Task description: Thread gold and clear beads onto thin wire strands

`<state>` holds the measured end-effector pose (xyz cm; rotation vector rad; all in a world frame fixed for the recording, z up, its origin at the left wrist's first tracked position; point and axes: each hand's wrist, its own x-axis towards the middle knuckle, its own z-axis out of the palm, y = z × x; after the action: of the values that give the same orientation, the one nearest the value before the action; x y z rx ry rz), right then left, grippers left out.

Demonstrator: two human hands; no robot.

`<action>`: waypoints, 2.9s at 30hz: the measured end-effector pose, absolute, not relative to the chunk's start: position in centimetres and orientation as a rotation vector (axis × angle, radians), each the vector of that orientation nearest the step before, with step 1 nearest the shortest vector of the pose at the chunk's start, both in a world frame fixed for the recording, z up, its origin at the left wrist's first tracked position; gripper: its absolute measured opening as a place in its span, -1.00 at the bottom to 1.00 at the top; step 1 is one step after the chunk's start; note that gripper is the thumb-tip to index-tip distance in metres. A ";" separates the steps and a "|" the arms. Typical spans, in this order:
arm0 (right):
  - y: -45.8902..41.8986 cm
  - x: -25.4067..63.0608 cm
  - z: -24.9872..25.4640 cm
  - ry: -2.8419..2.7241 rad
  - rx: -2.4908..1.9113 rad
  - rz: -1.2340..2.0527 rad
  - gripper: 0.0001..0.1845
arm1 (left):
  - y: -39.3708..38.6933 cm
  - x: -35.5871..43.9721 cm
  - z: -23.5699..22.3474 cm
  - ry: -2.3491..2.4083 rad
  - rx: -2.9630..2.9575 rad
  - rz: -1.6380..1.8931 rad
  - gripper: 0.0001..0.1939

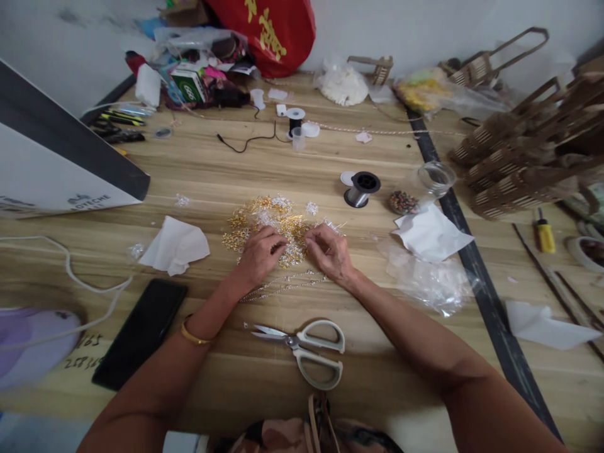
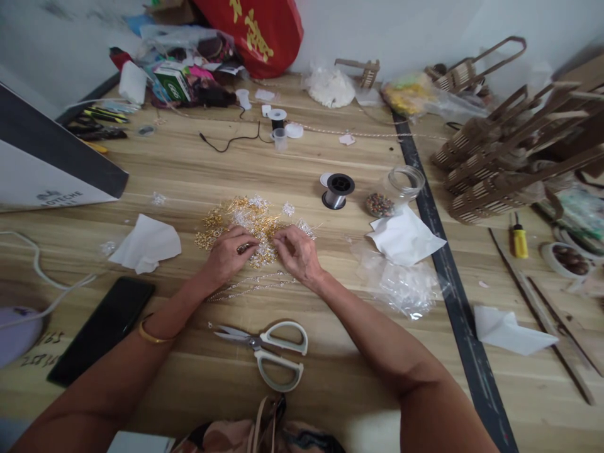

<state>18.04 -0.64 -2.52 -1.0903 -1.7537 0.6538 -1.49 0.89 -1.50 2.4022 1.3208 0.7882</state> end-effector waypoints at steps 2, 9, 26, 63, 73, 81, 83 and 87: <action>-0.6 18.0 -2.5 -1.755 -1.085 0.654 -0.90 | 0.9 -1.5 -1.6 1.316 2.400 0.777 -0.90; -0.6 18.0 -2.3 -1.715 -1.123 0.682 -0.91 | 1.0 -1.6 -1.7 1.252 2.444 0.750 -0.88; -0.7 18.1 -2.1 -1.675 -1.152 0.723 -0.88 | 1.4 -2.0 -1.9 1.249 2.505 0.868 -0.82; -0.7 18.0 -1.9 -1.664 -1.176 0.752 -0.86 | 1.9 -2.8 -2.4 1.269 2.488 0.892 -0.54; -0.7 18.0 -1.9 -1.664 -1.183 0.748 -0.86 | 2.0 -2.8 -2.3 1.267 2.455 0.899 -0.50; -0.7 18.0 -2.0 -1.670 -1.173 0.746 -0.88 | 2.0 -2.9 -2.2 1.206 2.442 0.941 -0.50; -0.7 18.0 -2.1 -1.669 -1.167 0.745 -0.88 | 2.2 -3.0 -2.4 1.217 2.435 0.961 -0.49; -0.7 18.0 -2.1 -1.671 -1.177 0.735 -0.87 | 2.1 -2.9 -2.4 1.241 2.476 0.908 -0.46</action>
<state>17.98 -0.65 -2.10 -1.1774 -1.6707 0.7354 -2.95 2.09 -2.42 2.4760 1.2408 0.9079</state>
